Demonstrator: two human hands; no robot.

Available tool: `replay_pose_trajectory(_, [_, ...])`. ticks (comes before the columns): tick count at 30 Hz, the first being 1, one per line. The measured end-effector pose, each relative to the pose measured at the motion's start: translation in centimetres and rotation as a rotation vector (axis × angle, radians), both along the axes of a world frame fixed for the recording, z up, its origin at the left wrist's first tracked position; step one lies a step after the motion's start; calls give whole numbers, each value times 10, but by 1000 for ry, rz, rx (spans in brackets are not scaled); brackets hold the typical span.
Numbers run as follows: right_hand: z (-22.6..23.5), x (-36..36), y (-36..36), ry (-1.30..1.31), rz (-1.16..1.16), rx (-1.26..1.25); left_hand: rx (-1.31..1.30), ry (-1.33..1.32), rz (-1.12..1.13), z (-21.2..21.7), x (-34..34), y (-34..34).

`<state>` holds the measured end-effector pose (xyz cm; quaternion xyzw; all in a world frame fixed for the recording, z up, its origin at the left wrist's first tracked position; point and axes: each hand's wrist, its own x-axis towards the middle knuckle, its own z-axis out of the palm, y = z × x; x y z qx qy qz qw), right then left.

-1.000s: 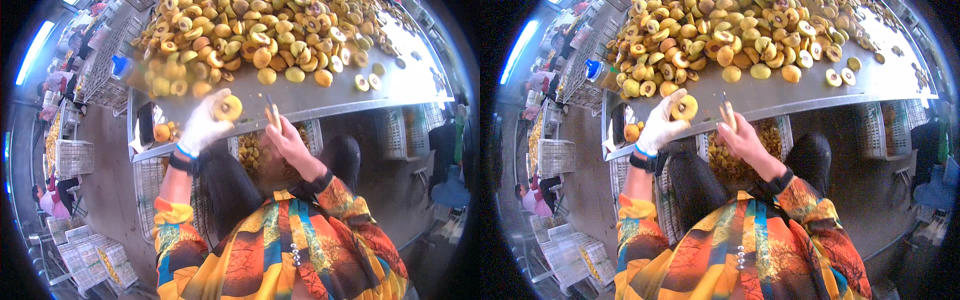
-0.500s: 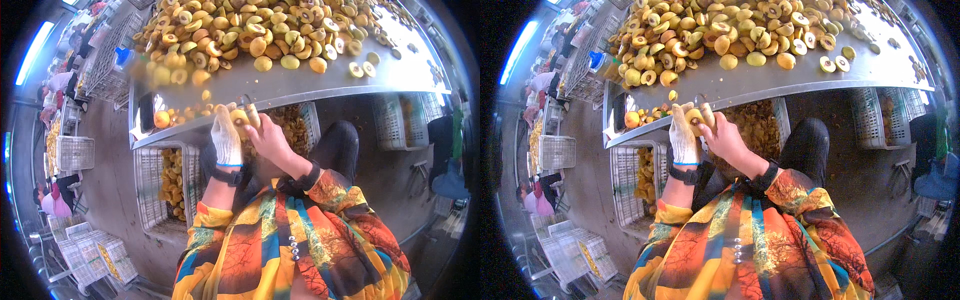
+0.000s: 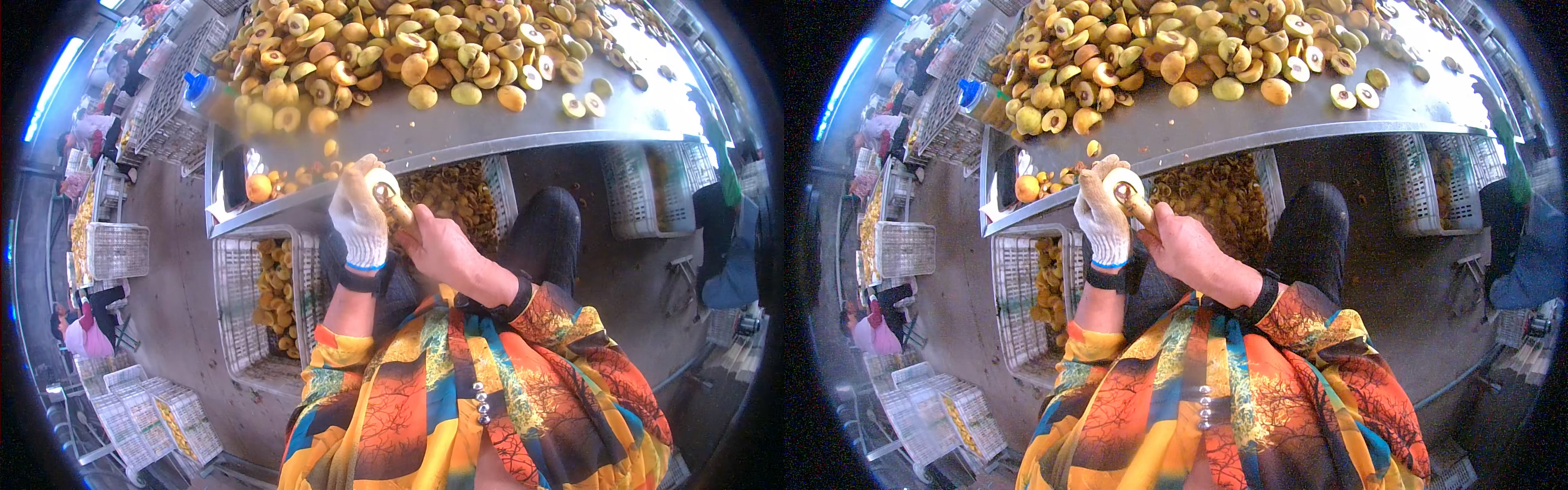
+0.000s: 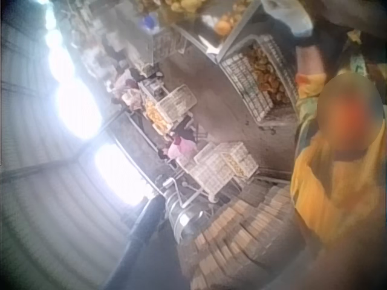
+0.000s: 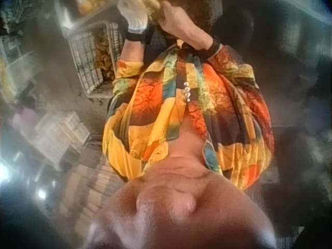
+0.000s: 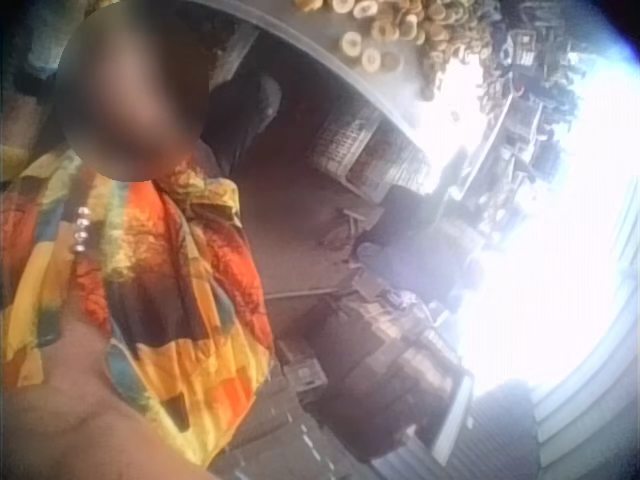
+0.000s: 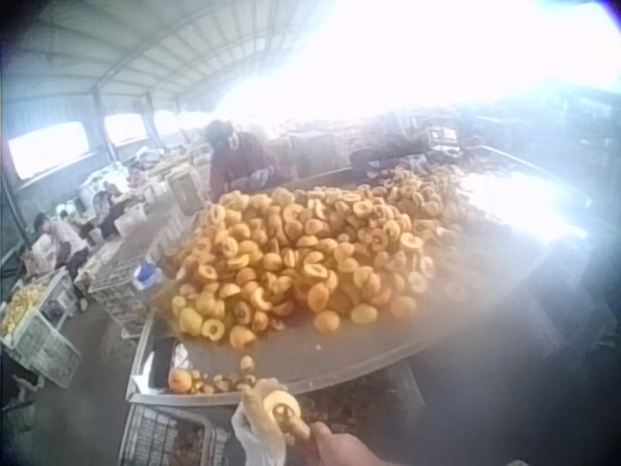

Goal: The person repeatedly picks up yellow stone fruit from a metal table, uses a small knife to cut around the pit, removes the pit, and places the pitted halves into a white crate below. The process is continuous and repetitive throughout the clip.

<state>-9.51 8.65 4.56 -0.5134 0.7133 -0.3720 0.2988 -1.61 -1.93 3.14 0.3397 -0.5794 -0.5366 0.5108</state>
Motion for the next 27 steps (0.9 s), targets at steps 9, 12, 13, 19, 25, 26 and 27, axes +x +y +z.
replay_pose_trajectory(9, [3,14,2,-8,-57,-12,-138,18,91,2,-2,6])
replay_pose_trajectory(12, [2,17,2,-29,-58,15,-139,61,106,-3,-2,4])
replay_pose_trajectory(13, [0,17,2,-35,-47,20,-136,40,94,-2,-2,4])
replay_pose_trajectory(19, [-3,10,-1,-36,61,97,56,-140,-181,14,12,-11])
replay_pose_trajectory(25, [14,-10,-10,-857,155,383,604,101,-521,14,21,-41])
replay_pose_trajectory(26, [10,-15,-9,-1134,191,396,605,150,-518,15,24,-43])
replay_pose_trajectory(27, [7,-20,-9,-1409,220,402,603,205,-507,15,23,-41])
